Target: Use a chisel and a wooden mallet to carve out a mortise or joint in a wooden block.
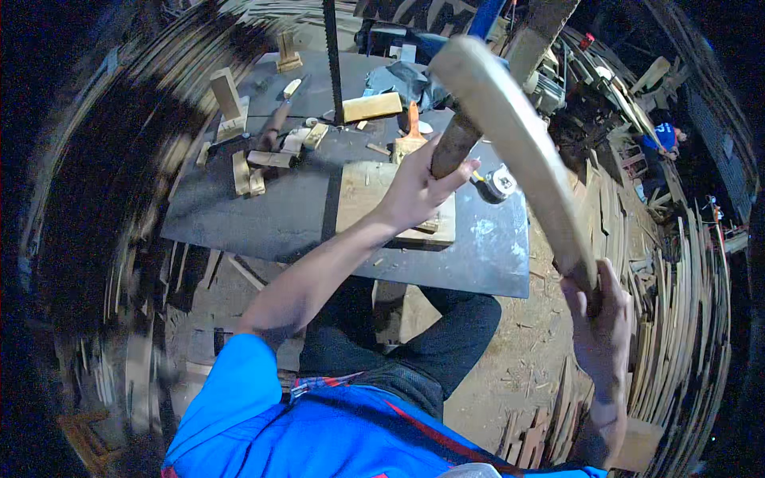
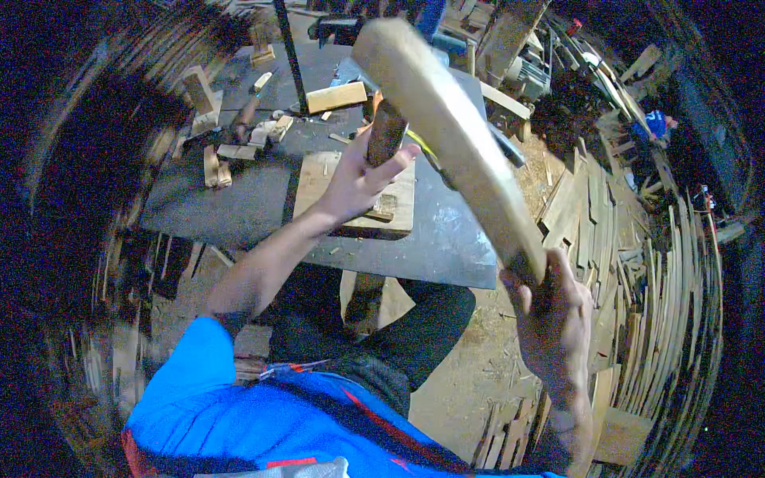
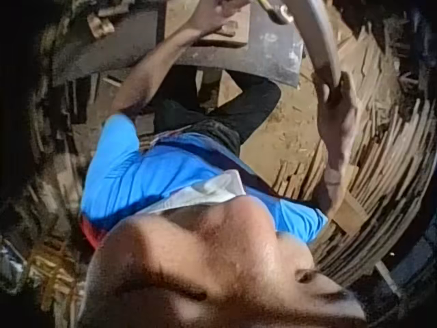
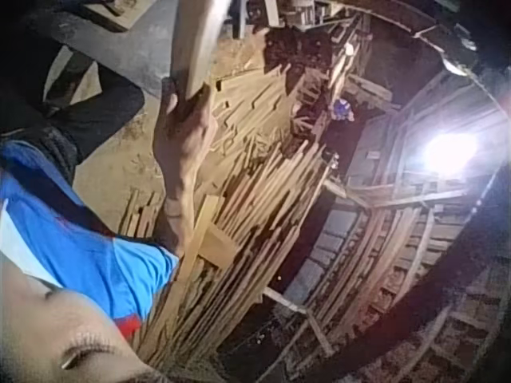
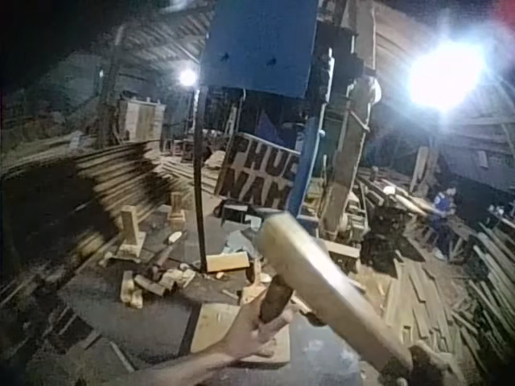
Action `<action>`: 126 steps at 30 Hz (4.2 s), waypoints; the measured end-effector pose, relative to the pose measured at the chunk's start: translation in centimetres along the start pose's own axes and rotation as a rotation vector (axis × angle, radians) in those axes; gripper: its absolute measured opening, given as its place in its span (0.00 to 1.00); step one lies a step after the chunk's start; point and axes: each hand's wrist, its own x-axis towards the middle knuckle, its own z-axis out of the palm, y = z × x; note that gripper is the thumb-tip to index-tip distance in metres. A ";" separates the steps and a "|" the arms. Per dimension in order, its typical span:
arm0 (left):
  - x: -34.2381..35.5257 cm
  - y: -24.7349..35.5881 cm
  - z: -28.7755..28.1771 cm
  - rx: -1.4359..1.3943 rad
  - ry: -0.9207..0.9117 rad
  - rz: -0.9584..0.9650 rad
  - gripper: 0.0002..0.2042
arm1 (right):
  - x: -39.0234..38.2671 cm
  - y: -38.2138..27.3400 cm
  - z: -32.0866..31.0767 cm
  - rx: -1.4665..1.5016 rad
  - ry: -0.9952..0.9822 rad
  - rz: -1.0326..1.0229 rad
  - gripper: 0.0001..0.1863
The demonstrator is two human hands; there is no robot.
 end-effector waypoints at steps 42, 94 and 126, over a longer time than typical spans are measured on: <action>-0.5 0.1 -2.3 -0.311 0.276 0.021 0.07 | -0.3 7.4 15.6 -0.299 0.046 0.246 0.19; -0.3 0.6 -0.5 -0.418 0.428 -0.034 0.09 | 7.6 2.2 24.1 0.436 0.272 -0.263 0.13; 1.4 1.1 0.7 -0.244 0.254 -0.156 0.08 | 8.0 2.4 24.9 0.469 0.306 -0.285 0.11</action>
